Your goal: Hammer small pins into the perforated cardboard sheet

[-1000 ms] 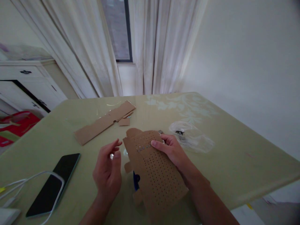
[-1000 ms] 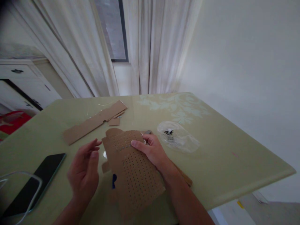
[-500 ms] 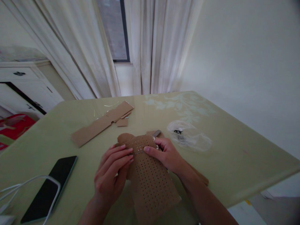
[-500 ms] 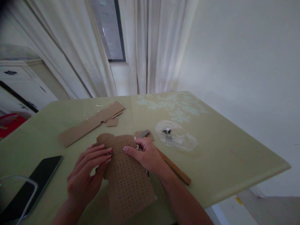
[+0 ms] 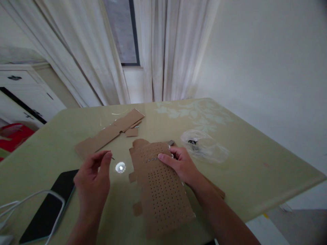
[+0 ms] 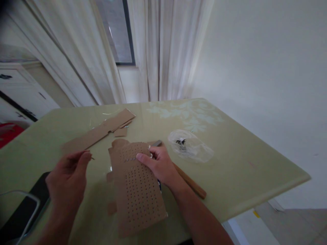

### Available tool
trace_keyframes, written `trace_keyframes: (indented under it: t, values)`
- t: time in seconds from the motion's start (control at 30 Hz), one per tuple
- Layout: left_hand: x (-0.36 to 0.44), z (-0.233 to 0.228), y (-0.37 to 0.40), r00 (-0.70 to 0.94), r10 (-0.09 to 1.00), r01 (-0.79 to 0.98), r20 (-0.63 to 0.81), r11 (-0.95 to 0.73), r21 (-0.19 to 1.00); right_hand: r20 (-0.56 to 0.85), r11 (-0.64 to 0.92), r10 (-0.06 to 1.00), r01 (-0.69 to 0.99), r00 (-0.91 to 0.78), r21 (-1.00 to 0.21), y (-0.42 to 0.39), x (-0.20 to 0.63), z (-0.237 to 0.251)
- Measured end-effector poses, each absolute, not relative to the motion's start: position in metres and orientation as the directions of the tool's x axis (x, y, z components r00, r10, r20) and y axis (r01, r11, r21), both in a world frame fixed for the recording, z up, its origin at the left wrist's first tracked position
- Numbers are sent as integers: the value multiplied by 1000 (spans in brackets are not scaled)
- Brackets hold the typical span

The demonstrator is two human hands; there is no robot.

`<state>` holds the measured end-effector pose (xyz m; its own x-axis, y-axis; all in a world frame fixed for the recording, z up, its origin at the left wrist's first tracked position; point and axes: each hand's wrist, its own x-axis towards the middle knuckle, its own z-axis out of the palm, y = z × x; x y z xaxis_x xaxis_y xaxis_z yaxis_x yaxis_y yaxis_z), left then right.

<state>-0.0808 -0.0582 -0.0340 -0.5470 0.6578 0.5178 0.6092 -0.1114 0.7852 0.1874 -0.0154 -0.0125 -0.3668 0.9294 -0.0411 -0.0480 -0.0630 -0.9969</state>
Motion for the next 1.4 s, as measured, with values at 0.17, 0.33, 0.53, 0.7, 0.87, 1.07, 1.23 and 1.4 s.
trace_keyframes:
  t: [0.17,0.33,0.53,0.7,0.87,1.07,1.23,1.4]
  values:
    - [-118,-55,-43,-329,940,851,88,255,458,-91,-156,944,-187,-318,-970,-15,186,-11]
    - [-120,-66,-44,-334,942,879,22,303,369,-104,-156,953,-167,-284,-974,-14,186,-11]
    - [-102,-59,-45,-271,932,841,240,109,530,-146,-232,933,-240,-329,-943,-18,186,-8]
    - [-55,-37,-65,11,798,584,603,-494,644,-151,-307,886,-312,-437,-899,-24,186,-3]
    - [-35,-28,-80,55,692,509,720,-640,576,-140,-297,868,-273,-477,-915,-23,189,-10]
    - [-38,-40,-86,-25,749,511,662,-560,652,-119,-252,853,-202,-507,-946,-23,191,-8]
    - [-33,-46,-89,-85,771,450,631,-535,715,-127,-226,844,-131,-521,-965,-24,187,-8]
    - [-39,-34,-78,-210,813,415,543,-429,802,-141,-243,893,-194,-426,-951,-23,185,-11]
